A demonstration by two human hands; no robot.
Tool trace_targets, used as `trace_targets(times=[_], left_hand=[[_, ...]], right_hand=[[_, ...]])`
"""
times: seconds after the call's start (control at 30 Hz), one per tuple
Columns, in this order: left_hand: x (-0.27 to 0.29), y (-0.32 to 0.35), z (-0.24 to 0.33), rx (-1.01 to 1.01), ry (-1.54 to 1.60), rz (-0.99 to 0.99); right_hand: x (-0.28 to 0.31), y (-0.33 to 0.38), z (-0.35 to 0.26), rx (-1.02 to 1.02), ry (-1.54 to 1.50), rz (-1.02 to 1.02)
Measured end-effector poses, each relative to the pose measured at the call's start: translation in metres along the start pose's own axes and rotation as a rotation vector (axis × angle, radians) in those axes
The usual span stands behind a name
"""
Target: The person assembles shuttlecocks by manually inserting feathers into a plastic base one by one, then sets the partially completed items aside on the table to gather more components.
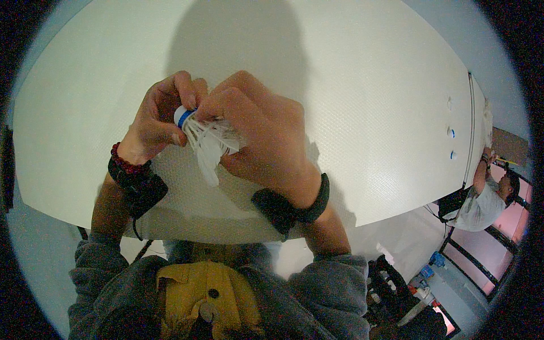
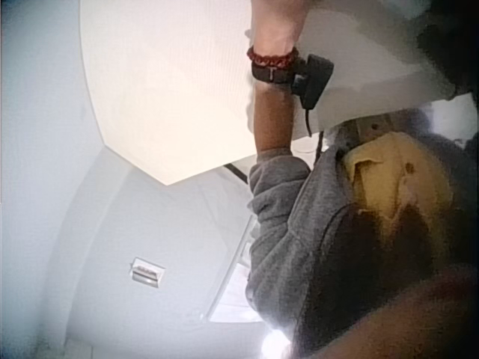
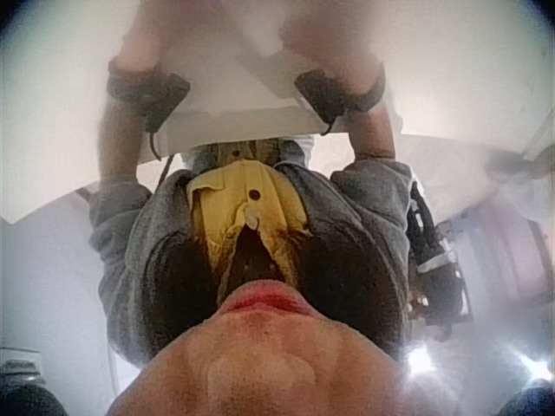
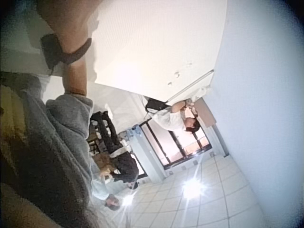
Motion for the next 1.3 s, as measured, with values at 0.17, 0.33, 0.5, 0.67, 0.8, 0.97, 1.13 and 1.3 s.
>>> trace_targets(times=[0.17,0.33,0.5,0.67,0.8,0.97,1.13,1.3], left_hand=[[-0.002,0.0,0.003,0.002,0.015,-0.016],[-0.003,0.001,0.004,-0.016,0.022,-0.04],[-0.004,0.003,0.001,-0.016,0.046,-0.064],[-0.009,0.003,0.003,0.009,0.0,-0.104],[-0.008,-0.001,0.003,-0.001,0.005,-0.138],[-0.004,0.001,0.0,0.011,0.048,-0.121],[0.0,0.004,-0.005,0.114,0.01,0.043],[-0.001,0.002,-0.004,0.101,-0.052,0.03]], right_hand=[[0.001,-0.001,-0.007,0.095,0.047,0.01],[0.004,0.001,-0.01,0.136,0.052,0.076],[0.0,0.001,-0.007,0.017,-0.071,0.062],[-0.002,0.0,-0.01,0.051,-0.115,0.005],[0.002,0.0,-0.008,0.144,-0.097,0.063],[0.002,0.002,-0.014,0.228,-0.027,0.074],[-0.001,0.0,-0.013,0.161,-0.047,0.015],[-0.003,0.0,-0.008,0.135,-0.088,-0.04]])
Point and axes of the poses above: each hand's wrist, its own y-axis away from the middle knuckle, its own x-axis out of the back of the hand, z = x × y, the point moved 9 cm from there along -y, towards the middle knuckle, and after that the axes turned 12 degrees about y, right-handed, at the moved point
